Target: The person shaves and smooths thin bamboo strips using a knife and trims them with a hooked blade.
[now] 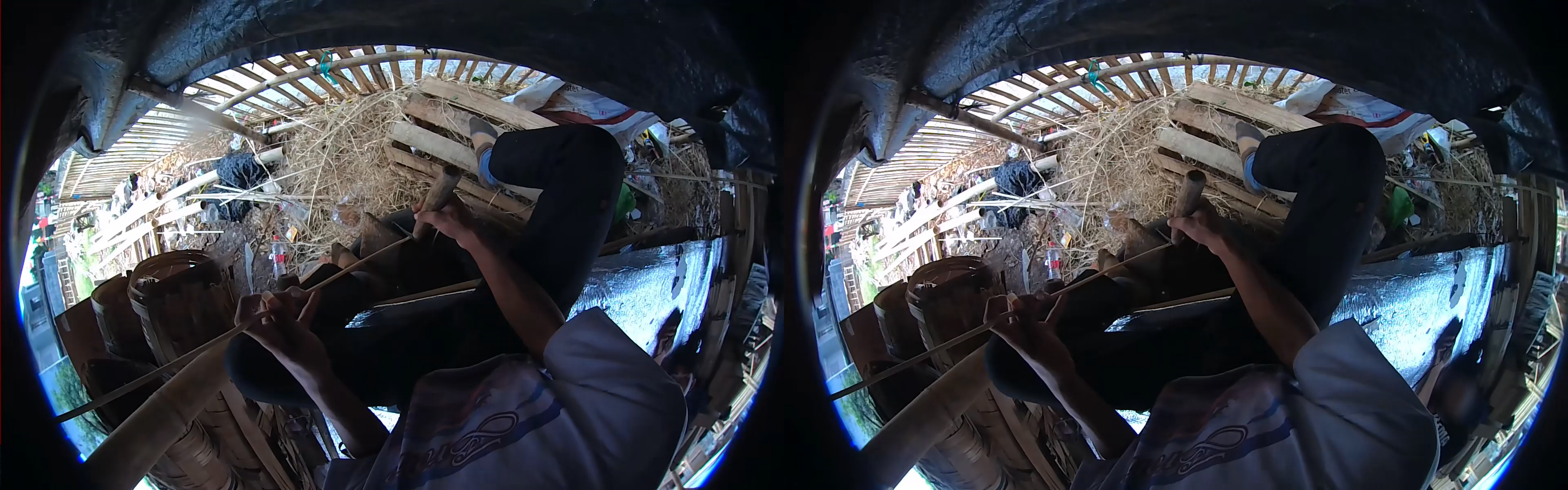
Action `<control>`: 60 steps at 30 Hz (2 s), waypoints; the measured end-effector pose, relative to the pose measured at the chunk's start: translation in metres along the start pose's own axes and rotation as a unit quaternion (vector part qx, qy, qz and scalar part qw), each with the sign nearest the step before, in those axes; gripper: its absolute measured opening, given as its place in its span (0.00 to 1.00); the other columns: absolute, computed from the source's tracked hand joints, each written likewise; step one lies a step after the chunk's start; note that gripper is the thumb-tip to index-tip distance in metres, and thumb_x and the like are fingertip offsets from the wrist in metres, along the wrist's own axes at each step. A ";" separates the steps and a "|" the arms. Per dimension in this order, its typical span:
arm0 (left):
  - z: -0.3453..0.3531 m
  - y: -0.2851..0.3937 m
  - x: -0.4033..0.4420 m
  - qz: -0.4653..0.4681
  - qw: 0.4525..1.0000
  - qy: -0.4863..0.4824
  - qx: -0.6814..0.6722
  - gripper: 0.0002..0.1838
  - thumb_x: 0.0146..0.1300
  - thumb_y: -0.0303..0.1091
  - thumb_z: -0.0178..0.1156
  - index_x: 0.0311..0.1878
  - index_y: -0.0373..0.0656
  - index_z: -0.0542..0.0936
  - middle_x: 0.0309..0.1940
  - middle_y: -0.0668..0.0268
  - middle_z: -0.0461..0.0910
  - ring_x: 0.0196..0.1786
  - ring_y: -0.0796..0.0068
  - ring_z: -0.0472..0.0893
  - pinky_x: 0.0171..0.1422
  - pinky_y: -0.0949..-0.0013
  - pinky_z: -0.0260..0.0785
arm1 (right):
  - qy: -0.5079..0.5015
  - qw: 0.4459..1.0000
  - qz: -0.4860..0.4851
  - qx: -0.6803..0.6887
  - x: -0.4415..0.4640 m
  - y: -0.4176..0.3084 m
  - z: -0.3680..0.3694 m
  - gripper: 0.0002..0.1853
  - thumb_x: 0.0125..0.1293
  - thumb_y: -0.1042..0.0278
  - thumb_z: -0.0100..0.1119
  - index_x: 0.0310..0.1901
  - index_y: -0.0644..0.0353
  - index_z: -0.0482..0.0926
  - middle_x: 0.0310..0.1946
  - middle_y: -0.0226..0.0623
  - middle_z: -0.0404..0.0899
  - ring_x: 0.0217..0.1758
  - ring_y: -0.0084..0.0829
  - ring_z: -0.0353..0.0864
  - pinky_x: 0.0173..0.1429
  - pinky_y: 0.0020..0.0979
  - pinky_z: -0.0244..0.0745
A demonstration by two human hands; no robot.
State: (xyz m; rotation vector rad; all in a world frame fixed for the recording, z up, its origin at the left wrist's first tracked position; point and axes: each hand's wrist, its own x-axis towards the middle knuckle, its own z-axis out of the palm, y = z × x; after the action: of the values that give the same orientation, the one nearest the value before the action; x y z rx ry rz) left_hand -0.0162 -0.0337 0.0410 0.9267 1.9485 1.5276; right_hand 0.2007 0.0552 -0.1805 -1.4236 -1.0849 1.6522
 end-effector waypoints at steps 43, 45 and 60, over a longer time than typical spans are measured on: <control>0.058 -0.061 -0.034 0.068 0.948 0.069 -0.303 0.30 0.71 0.57 0.36 0.15 0.51 0.49 0.09 0.76 0.44 0.12 0.86 0.43 0.17 0.76 0.34 | -0.013 0.991 -0.041 -0.128 -0.036 -0.014 0.003 0.09 0.47 0.77 0.60 0.32 0.61 0.75 0.34 0.33 0.80 0.43 0.27 0.79 0.48 0.30 0.73; 0.058 -0.062 -0.036 0.069 0.948 0.063 -0.305 0.30 0.71 0.57 0.36 0.15 0.51 0.49 0.09 0.76 0.44 0.12 0.86 0.43 0.17 0.76 0.34 | 0.000 0.975 -0.034 -0.219 -0.033 -0.001 0.004 0.09 0.47 0.76 0.61 0.32 0.61 0.75 0.34 0.32 0.80 0.43 0.26 0.79 0.47 0.29 0.73; 0.056 -0.065 -0.036 0.070 0.942 0.063 -0.321 0.30 0.70 0.57 0.38 0.15 0.51 0.49 0.09 0.76 0.44 0.12 0.86 0.43 0.17 0.76 0.34 | -0.030 0.999 -0.010 -0.022 -0.028 -0.010 0.006 0.11 0.46 0.78 0.64 0.32 0.60 0.72 0.34 0.34 0.79 0.42 0.26 0.80 0.49 0.30 0.74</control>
State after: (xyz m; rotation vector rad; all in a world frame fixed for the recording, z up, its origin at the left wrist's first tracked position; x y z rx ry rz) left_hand 0.0349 -0.0346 -0.0371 0.6937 1.3168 2.1595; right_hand 0.1989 0.0331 -0.1601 -1.3935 -1.1713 1.6767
